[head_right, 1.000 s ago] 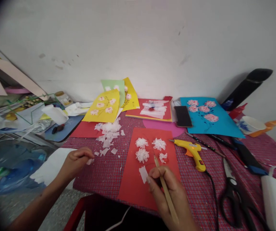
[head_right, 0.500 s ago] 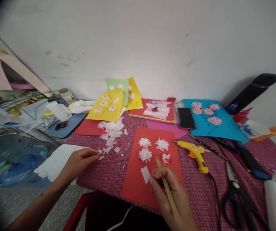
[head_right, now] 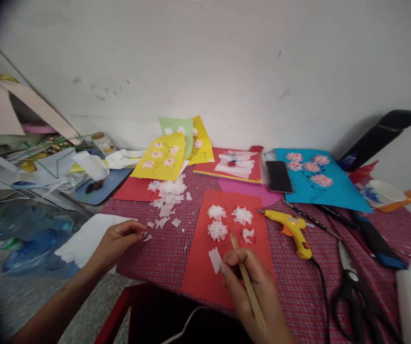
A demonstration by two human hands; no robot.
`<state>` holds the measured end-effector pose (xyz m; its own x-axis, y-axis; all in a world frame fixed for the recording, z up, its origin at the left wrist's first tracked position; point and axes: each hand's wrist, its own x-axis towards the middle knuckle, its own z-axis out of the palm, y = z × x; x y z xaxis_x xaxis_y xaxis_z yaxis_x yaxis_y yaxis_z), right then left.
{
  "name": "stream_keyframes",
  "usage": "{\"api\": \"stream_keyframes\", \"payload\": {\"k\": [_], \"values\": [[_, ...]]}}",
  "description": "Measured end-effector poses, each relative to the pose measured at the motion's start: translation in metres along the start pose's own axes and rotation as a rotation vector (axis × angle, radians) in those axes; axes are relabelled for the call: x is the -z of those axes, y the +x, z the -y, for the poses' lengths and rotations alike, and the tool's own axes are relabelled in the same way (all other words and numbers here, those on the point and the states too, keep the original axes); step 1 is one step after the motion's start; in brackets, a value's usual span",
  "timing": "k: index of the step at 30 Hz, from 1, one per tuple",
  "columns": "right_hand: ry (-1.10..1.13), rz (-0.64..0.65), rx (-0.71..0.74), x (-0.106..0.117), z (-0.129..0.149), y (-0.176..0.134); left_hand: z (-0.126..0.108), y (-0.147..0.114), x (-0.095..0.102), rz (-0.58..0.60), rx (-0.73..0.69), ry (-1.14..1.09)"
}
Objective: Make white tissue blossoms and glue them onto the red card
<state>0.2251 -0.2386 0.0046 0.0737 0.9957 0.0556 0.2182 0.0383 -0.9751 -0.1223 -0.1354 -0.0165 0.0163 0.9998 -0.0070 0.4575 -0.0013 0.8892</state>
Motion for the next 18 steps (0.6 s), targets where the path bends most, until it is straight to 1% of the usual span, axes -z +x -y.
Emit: {"api": "stream_keyframes", "payload": {"k": [6,9,13,15,18], "values": [[0.018,0.007,-0.008,-0.0012,-0.002,-0.0009,-0.0009,0.0003,-0.0008,0.018,-0.082,0.067],[0.019,0.01,-0.012,-0.0015,-0.0014,-0.0012,-0.0012,0.0002,-0.0025,0.019,-0.087,0.079],[0.023,-0.003,-0.011,-0.0021,-0.0009,-0.0014,-0.0007,0.0006,-0.0044,-0.033,0.018,0.009],[0.014,-0.006,-0.002,-0.0027,-0.0005,-0.0013,-0.0007,0.001,-0.005,-0.035,0.071,-0.06],[0.006,-0.009,0.014,-0.0036,0.0004,-0.0011,-0.0009,0.0012,-0.0054,-0.027,0.097,-0.105]]}}
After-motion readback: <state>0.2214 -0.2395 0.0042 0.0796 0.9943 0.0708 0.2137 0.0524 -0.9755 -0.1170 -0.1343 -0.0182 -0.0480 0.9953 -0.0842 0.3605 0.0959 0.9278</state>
